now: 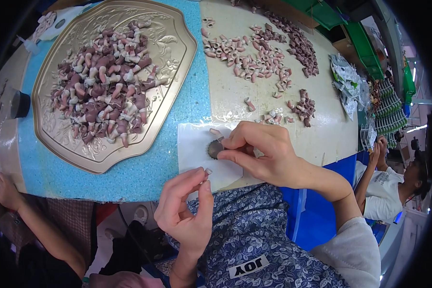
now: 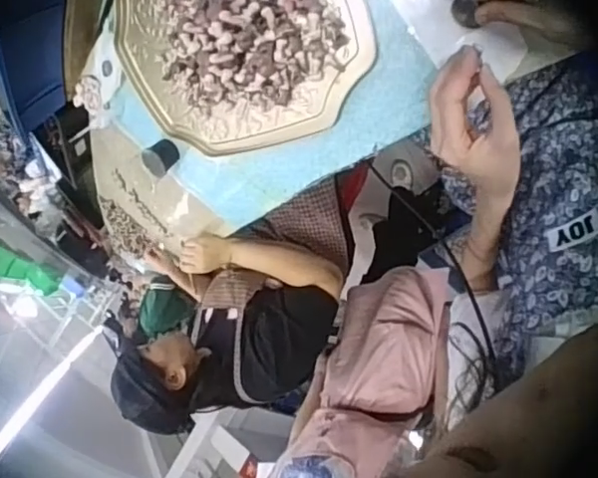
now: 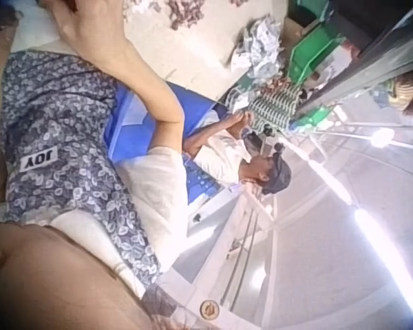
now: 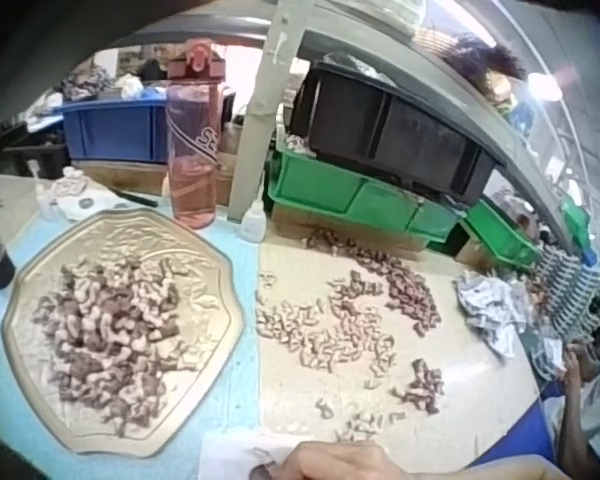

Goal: The person assembles small plastic components into metal caps by hand at a workbench.

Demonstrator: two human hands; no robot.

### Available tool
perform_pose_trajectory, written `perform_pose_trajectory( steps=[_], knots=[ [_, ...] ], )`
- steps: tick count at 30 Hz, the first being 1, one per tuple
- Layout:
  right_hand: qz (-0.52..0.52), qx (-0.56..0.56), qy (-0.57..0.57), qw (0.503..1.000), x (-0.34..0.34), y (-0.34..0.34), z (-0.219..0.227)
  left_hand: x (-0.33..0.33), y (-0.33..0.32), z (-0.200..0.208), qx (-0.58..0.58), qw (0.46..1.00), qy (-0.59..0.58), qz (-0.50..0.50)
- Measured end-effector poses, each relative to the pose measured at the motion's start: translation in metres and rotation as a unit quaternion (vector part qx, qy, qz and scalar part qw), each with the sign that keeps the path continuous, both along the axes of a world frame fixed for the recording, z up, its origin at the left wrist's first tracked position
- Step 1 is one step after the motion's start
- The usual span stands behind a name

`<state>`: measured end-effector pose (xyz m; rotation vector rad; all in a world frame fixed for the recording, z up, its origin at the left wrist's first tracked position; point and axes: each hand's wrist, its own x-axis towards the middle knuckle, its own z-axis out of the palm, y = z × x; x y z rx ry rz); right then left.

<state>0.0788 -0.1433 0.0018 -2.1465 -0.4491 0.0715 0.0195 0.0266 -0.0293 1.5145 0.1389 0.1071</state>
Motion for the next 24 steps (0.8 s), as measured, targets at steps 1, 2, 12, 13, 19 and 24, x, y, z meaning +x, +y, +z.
perform_pose_trajectory(
  steps=[1,2,12,13,19,24],
  knots=[
    [0.002,-0.002,0.003,1.0,0.001,0.001,0.0,0.0,0.0,0.0,-0.002,1.0,0.003,0.002],
    [0.004,-0.01,0.005,1.0,0.001,0.001,0.0,0.0,0.001,0.0,0.001,1.0,0.001,0.002],
    [0.007,-0.053,0.028,0.998,0.005,0.008,0.006,0.001,0.002,0.0,0.001,1.0,0.001,-0.001],
    [0.008,-0.054,0.029,0.998,0.005,0.009,0.007,0.001,0.002,0.0,0.0,1.0,0.002,-0.001],
    [0.003,-0.062,0.026,0.998,0.005,0.008,0.014,0.002,0.003,0.002,-0.028,1.0,0.009,0.009],
    [-0.015,0.014,0.006,1.0,-0.006,0.002,0.025,0.007,-0.001,0.008,-0.088,0.996,0.031,0.015]
  ],
)
